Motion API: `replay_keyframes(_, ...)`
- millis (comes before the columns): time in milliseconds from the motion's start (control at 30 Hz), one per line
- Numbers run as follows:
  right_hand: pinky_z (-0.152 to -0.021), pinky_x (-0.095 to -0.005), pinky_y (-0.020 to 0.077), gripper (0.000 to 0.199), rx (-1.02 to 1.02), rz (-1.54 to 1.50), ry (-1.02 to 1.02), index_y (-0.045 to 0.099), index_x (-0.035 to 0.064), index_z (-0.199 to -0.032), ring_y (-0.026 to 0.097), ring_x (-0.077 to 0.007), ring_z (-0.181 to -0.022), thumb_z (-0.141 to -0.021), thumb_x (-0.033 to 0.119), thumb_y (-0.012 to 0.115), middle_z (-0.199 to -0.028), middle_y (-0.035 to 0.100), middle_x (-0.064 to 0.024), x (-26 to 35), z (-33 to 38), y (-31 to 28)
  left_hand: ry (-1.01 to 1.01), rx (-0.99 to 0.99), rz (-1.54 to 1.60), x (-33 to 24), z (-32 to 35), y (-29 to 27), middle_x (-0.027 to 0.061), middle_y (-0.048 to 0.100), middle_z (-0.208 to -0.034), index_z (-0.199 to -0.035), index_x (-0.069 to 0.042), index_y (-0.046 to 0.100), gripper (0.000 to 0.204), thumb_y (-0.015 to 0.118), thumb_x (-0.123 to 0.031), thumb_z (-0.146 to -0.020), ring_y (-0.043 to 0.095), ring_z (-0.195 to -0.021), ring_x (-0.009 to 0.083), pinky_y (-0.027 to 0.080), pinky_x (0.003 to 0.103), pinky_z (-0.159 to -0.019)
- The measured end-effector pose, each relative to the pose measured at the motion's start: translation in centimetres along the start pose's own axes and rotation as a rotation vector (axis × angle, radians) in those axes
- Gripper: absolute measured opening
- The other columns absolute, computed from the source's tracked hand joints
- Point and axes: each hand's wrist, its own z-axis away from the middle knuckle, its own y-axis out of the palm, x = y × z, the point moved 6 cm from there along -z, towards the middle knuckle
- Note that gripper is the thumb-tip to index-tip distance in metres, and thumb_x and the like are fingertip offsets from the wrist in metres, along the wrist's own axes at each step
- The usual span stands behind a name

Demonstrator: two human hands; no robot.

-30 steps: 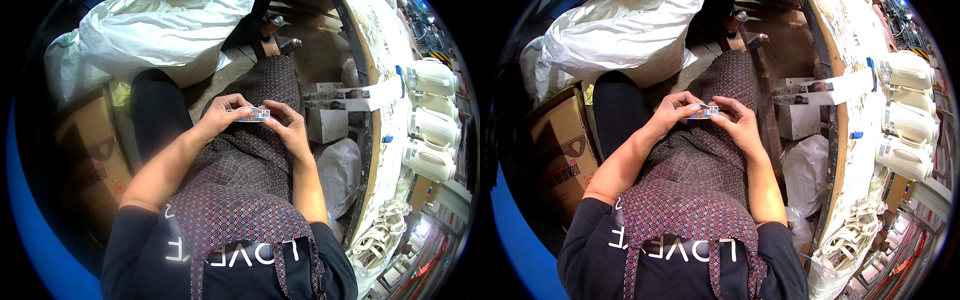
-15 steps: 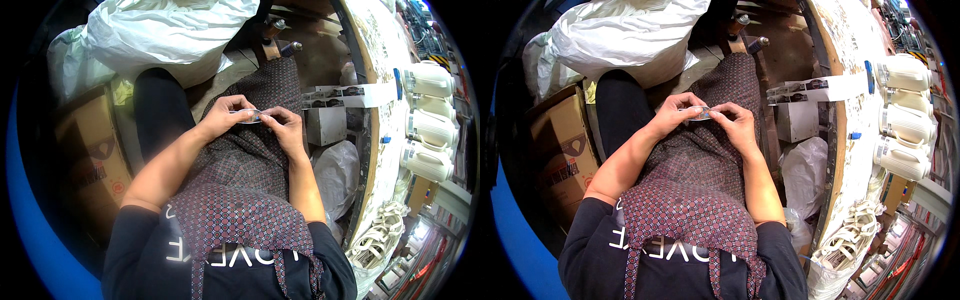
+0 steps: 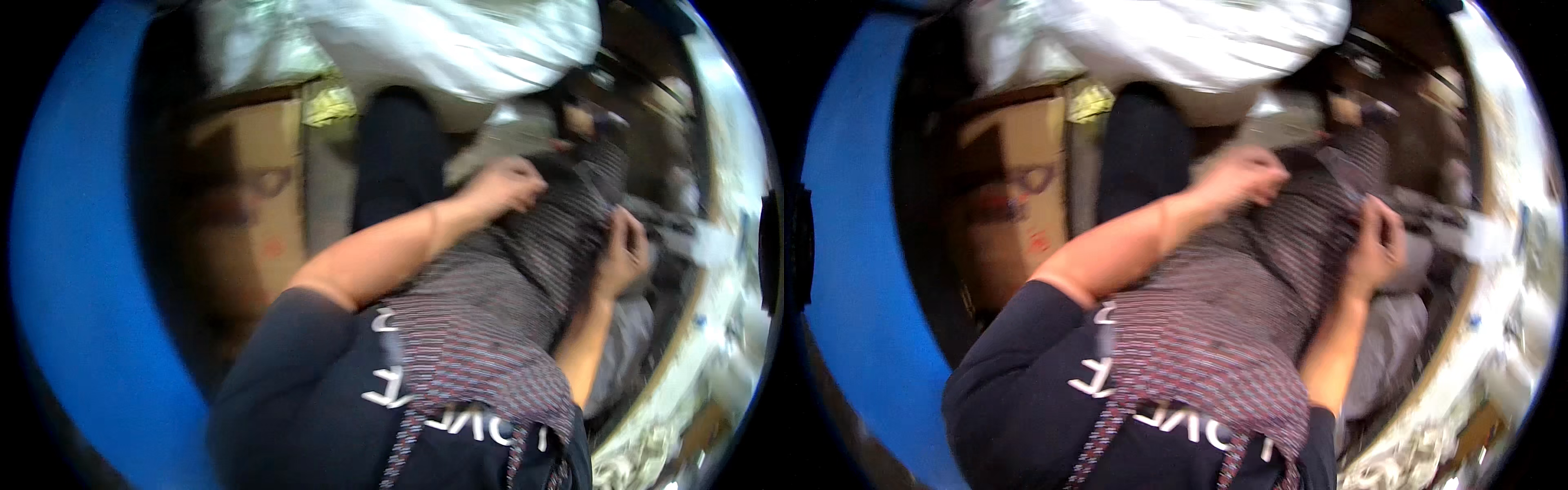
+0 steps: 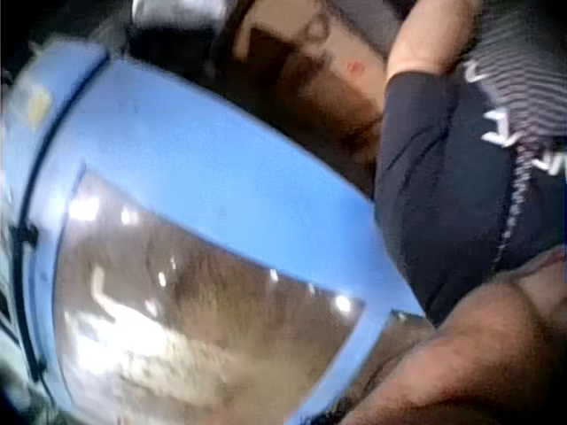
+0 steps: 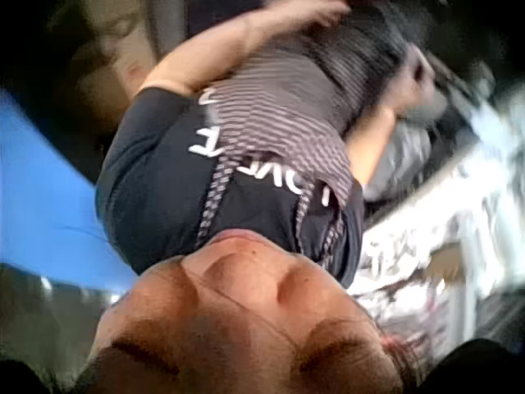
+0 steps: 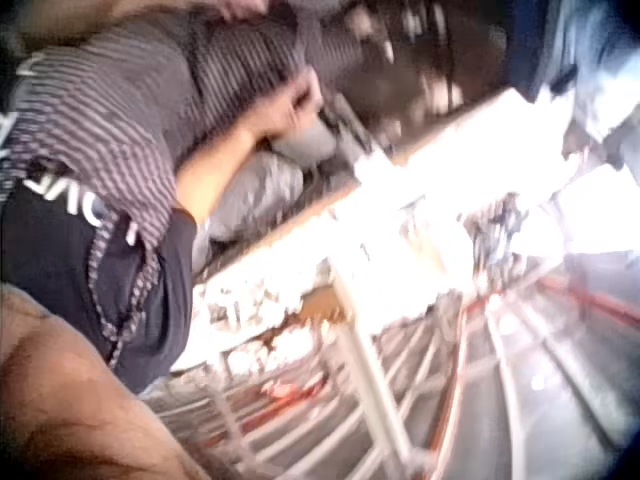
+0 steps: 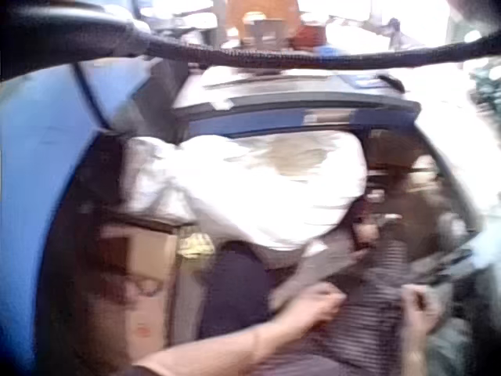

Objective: The person assembles white electric kettles by attaching handles, applying labels, and inserting metal heating elements. They work on their lap in a cluttered workspace, handling components one at a time and placing finished units on a nearby table.

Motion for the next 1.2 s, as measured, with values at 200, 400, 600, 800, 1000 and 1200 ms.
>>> replay_keyframes(200, -0.085, -0.0272, 0.0497, 0.018, -0.009, 0.123, -0.148, 0.070, -0.0063, -0.102, 0.063, -0.0144, -0.089, -0.092, 0.007, 0.065, -0.099, 0.071, -0.0093, -4.1, -2.0, 0.8, 0.179, 0.013, -0.222, 0.6, -1.1, 2.0, 0.0055, 0.061, -0.069, -0.086, -0.001, 0.061, 0.015, 0.070, -0.012, -0.080, 0.056, -0.059, 0.0112, 0.043, 0.028, -0.046)
replay_keyframes(400, -0.082, -0.0260, 0.0502, 0.016, 0.053, 0.176, -0.150, 0.070, -0.0059, -0.100, 0.063, -0.0139, -0.086, -0.091, 0.007, 0.066, -0.098, 0.070, -0.0082, -4.6, -2.0, 1.8, 0.225, 0.042, -0.272, 1.3, -0.7, 2.0, 0.0019, 0.057, -0.060, -0.082, -0.001, 0.064, 0.012, 0.071, -0.010, -0.078, 0.051, -0.057, 0.0075, 0.041, 0.029, -0.051)
replay_keyframes(600, -0.082, -0.0267, 0.0501, 0.017, 0.019, 0.128, -0.130, 0.070, -0.0058, -0.101, 0.062, -0.0133, -0.086, -0.091, 0.008, 0.067, -0.097, 0.070, -0.0078, -5.7, -2.3, 0.8, 0.236, 0.258, -0.454, 3.7, -0.4, 4.1, 0.0058, 0.068, -0.071, -0.082, -0.004, 0.071, 0.012, 0.073, -0.013, -0.075, 0.060, -0.063, 0.0124, 0.048, 0.031, -0.059)
replay_keyframes(800, -0.082, -0.0271, 0.0502, 0.018, 0.024, 0.130, -0.127, 0.070, -0.0061, -0.101, 0.062, -0.0134, -0.086, -0.092, 0.008, 0.067, -0.098, 0.070, -0.0080, -5.1, -2.2, 0.9, 0.259, 0.257, -0.559, 3.7, -0.2, 4.3, 0.0109, 0.071, -0.079, -0.084, -0.004, 0.073, 0.014, 0.072, -0.014, -0.074, 0.068, -0.074, 0.0223, 0.052, 0.035, -0.068)
replay_keyframes(1000, -0.083, -0.0274, 0.0502, 0.017, 0.022, 0.154, -0.133, 0.070, -0.0057, -0.102, 0.063, -0.0136, -0.087, -0.092, 0.008, 0.066, -0.098, 0.070, -0.0080, -5.1, -2.2, 1.1, 0.269, 0.227, -0.579, 3.6, -0.2, 3.9, 0.0119, 0.071, -0.079, -0.085, -0.004, 0.073, 0.016, 0.071, -0.017, -0.074, 0.068, -0.075, 0.0230, 0.052, 0.036, -0.069)
replay_keyframes(1200, -0.084, -0.0272, 0.0496, 0.016, 0.046, 0.139, -0.126, 0.070, -0.0051, -0.101, 0.063, -0.0138, -0.088, -0.092, 0.007, 0.066, -0.098, 0.070, -0.0073, -5.5, -2.3, 1.1, 0.305, 0.192, -0.566, 1.7, 0.8, 3.5, 0.0111, 0.070, -0.077, -0.085, -0.004, 0.072, 0.017, 0.071, -0.019, -0.077, 0.067, -0.071, 0.0201, 0.051, 0.035, -0.065)
